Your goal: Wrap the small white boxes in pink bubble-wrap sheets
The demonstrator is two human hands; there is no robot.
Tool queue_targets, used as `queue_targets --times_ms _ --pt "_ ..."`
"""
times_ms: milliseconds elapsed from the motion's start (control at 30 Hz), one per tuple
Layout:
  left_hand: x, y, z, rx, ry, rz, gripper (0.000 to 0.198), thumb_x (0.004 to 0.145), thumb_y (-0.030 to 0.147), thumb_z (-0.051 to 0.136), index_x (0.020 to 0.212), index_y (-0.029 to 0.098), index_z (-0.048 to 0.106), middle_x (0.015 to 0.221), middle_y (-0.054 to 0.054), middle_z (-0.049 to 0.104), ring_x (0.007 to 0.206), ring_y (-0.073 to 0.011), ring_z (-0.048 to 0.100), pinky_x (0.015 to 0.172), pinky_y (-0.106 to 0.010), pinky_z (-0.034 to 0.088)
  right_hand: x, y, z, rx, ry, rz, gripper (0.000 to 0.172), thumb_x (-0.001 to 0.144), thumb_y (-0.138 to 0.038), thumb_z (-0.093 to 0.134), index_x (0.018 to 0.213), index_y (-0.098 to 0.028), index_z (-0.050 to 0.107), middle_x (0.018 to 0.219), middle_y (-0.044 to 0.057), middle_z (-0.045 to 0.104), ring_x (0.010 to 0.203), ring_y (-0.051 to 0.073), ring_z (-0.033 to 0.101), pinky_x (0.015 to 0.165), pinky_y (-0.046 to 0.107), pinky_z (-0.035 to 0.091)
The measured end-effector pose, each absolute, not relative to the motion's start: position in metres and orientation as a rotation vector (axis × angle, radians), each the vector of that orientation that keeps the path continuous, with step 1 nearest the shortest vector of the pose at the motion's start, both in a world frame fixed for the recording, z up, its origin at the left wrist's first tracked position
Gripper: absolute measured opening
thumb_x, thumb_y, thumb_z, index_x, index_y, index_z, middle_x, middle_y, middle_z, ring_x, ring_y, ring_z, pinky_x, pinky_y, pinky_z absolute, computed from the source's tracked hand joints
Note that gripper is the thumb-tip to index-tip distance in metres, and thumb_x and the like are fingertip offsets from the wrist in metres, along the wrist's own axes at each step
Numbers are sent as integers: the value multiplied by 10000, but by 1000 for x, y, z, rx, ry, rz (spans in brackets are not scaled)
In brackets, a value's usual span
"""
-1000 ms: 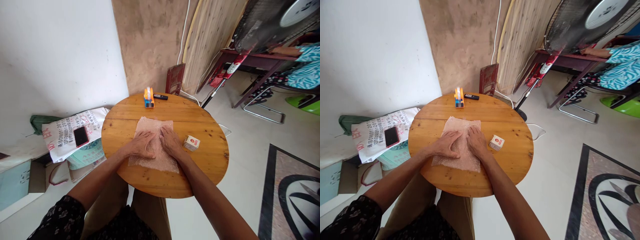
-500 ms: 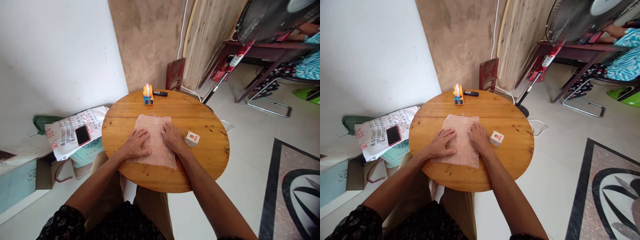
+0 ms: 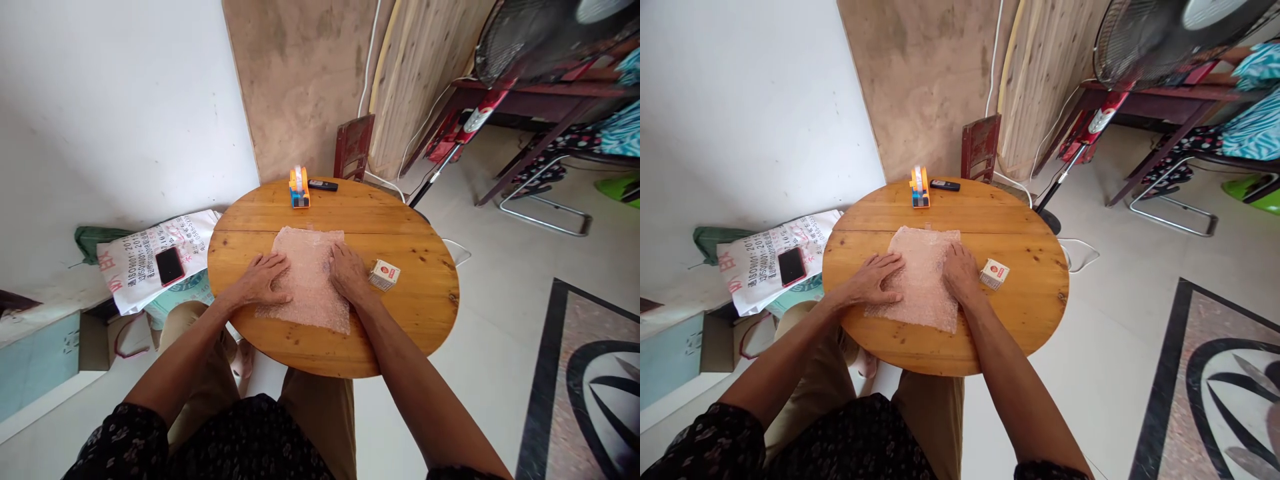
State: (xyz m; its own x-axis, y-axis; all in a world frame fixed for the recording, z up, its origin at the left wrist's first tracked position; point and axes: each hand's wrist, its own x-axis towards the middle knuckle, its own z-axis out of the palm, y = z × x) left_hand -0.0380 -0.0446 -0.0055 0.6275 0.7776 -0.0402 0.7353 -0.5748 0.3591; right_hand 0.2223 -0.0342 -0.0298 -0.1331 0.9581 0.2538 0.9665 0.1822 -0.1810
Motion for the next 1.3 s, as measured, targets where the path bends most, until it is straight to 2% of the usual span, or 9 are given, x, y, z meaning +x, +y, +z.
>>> queue_targets --times_ms 167,300,467,533,733,933,1067,1200,1300 --pt "-50 -48 -7 2478 1300 259 716 881 577 517 1472 184 420 1589 -141 331 1493 -314 250 1208 -562 125 222 -33 -31 -1870 -2157 -44 484 958 -176 287 1348 -14 522 1450 223 504 1340 316 450 1092 443 358" --pt "-66 -54 -9 2479 1371 259 774 820 587 597 1454 170 443 1577 -158 348 1486 -345 256 1203 -573 150 222 -34 -30 -1871 -2154 -36 486 934 -142 304 1355 -25 517 1450 222 506 1341 316 448 1088 456 360" --pt "-41 -69 -5 2509 1395 460 577 830 413 621 1351 173 553 1507 -155 459 1449 -337 332 1192 -530 232 221 -34 -28 -1872 -2149 -36 483 934 -131 303 1340 6 526 1442 228 511 1340 325 443 1095 441 351" --pt "-16 -80 -3 2537 1276 493 530 849 402 607 1328 176 576 1522 -150 440 1455 -325 323 1204 -505 222 221 -35 -28 -1877 -2149 -42 478 936 -132 308 1339 -2 528 1443 219 514 1334 324 449 1090 438 356" --pt "26 -107 -3 2556 1141 280 629 871 517 578 1416 210 505 1570 -176 349 1477 -406 236 1176 -660 98 221 -35 -26 -1877 -2162 -72 467 940 -124 318 1343 -11 526 1443 219 514 1332 320 455 1094 439 360" --pt "21 -110 -5 2590 1152 269 645 856 552 583 1411 229 515 1558 -166 374 1469 -395 259 1180 -648 95 219 -35 -22 -1866 -2157 -75 459 932 -124 322 1318 -18 545 1420 212 534 1305 318 481 1081 432 379" --pt "20 -109 -7 2598 1141 326 641 836 562 606 1384 236 547 1550 -167 386 1464 -391 268 1179 -640 104 219 -45 -2 -1735 -2156 -118 446 911 -114 349 1295 -61 571 1467 203 493 1357 297 438 1109 434 360" --pt "20 -108 -11 2602 1126 367 636 830 552 615 1381 241 551 1547 -166 392 1459 -391 281 1177 -644 97 242 -63 23 -1689 -2081 -122 408 923 -274 467 1293 -152 588 1484 165 486 1332 326 472 1079 507 385" --pt "19 -109 -11 2593 1127 377 626 829 545 615 1371 238 560 1540 -166 403 1457 -391 287 1177 -643 106 274 -78 31 -1870 -2055 -111 581 840 -382 603 1368 -153 519 1459 187 506 1300 381 496 1017 557 420"
